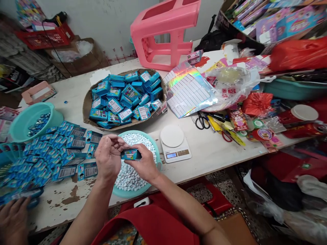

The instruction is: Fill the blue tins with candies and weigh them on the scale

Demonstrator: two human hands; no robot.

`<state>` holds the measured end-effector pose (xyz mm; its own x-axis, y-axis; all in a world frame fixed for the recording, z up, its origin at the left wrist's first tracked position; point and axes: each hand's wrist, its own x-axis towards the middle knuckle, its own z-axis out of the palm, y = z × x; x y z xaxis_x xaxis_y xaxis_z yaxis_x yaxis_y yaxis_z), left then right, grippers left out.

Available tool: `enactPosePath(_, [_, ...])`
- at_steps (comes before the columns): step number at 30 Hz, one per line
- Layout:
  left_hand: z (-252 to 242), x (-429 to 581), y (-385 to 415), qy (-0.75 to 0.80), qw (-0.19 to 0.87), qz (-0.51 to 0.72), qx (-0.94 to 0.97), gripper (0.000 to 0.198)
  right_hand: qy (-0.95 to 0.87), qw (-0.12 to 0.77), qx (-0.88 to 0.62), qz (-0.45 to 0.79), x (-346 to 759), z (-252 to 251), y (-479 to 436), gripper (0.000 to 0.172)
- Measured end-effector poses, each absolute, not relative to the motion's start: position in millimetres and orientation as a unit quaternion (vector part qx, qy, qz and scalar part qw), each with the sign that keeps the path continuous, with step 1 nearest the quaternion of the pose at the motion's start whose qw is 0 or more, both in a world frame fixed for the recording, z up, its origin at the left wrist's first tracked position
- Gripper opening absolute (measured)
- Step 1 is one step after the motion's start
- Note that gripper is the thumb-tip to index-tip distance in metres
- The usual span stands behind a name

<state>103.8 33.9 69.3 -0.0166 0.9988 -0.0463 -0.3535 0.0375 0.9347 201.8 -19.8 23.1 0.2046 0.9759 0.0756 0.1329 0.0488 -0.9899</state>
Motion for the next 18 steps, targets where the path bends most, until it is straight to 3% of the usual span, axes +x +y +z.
enactPosePath(6, [47,75,53,0.501,0.476,0.584,0.426,0.025,-0.419,0.566,-0.598,0.381,248,14,-28,0.042])
enactPosePath(9, [16,62,93,0.589,0.412,0.461,0.520,0.027,-0.345,0.563,-0.672,0.335,289,-4,-29,0.045])
enactPosePath(13, [-25,70,178,0.609,0.219,0.256,0.718,0.029,-0.305,0.576,-0.713,0.256,333,-41,-19,0.049])
enactPosePath(16, [-48,90,234,0.599,0.133,0.031,0.789,0.045,-0.288,0.581,-0.719,0.248,350,-71,-11,0.050])
enactPosePath(18, [-60,101,255,0.596,0.114,-0.055,0.793,0.055,-0.289,0.579,-0.720,0.250,355,-88,-8,0.048])
